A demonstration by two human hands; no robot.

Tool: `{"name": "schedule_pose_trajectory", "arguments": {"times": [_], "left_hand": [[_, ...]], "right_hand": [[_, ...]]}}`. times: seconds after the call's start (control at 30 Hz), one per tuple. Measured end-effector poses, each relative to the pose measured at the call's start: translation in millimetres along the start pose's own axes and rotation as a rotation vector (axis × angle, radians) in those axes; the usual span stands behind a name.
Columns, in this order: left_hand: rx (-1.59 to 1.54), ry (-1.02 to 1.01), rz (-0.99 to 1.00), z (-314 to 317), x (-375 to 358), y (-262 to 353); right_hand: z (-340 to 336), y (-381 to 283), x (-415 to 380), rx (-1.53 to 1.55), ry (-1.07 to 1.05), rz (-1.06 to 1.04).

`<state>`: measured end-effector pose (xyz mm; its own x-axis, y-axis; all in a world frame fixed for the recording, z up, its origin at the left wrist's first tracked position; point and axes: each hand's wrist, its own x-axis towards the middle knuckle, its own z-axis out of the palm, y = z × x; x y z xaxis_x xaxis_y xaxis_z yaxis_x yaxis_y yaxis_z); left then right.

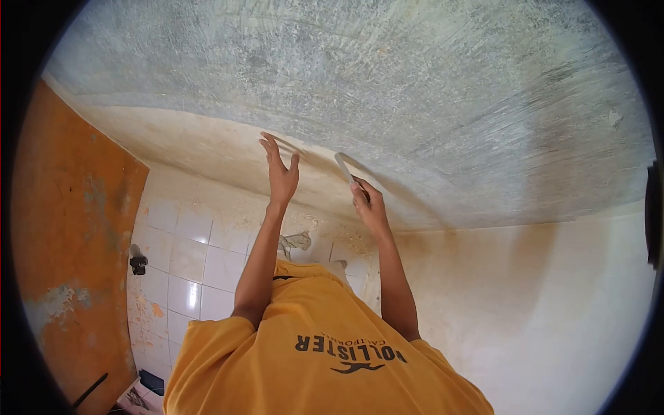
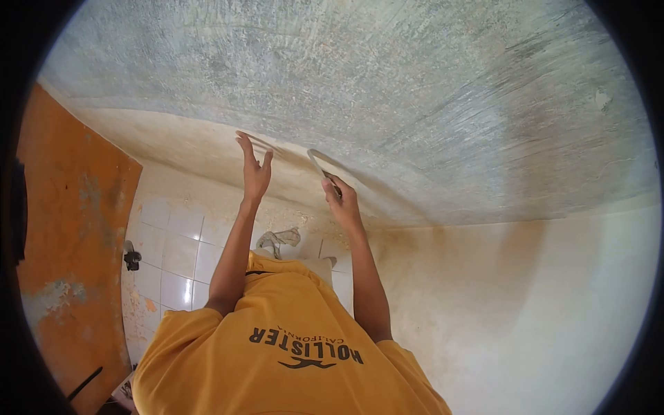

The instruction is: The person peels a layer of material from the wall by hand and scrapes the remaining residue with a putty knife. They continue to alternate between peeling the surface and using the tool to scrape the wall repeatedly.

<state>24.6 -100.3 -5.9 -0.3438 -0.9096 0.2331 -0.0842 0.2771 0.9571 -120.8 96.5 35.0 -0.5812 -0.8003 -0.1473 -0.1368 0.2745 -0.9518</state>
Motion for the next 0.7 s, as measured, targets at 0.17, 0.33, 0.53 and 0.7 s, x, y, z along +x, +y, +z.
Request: {"name": "schedule_pose_trajectory", "arguments": {"times": [0.17,0.33,0.53,0.7], "left_hand": [[0.104,-0.106,0.037,-26.5,2.0,-11.2],[-0.056,-0.143,-0.119,-29.2,-1.3,-8.0],[-0.036,-0.189,-0.128,-36.3,4.0,-10.7],[0.026,-0.195,-0.084,-33.9,3.0,-18.8]], "right_hand": [[-38.2,25.6,-18.2,-0.011,0.073,0.071],[-8.2,4.3,7.3,-0.087,-0.038,0.026],[-38.7,27.6,-13.4,-0.075,0.059,0.046],[-44.5,19.5,-15.7,-0.124,0.076,0.036]]}}
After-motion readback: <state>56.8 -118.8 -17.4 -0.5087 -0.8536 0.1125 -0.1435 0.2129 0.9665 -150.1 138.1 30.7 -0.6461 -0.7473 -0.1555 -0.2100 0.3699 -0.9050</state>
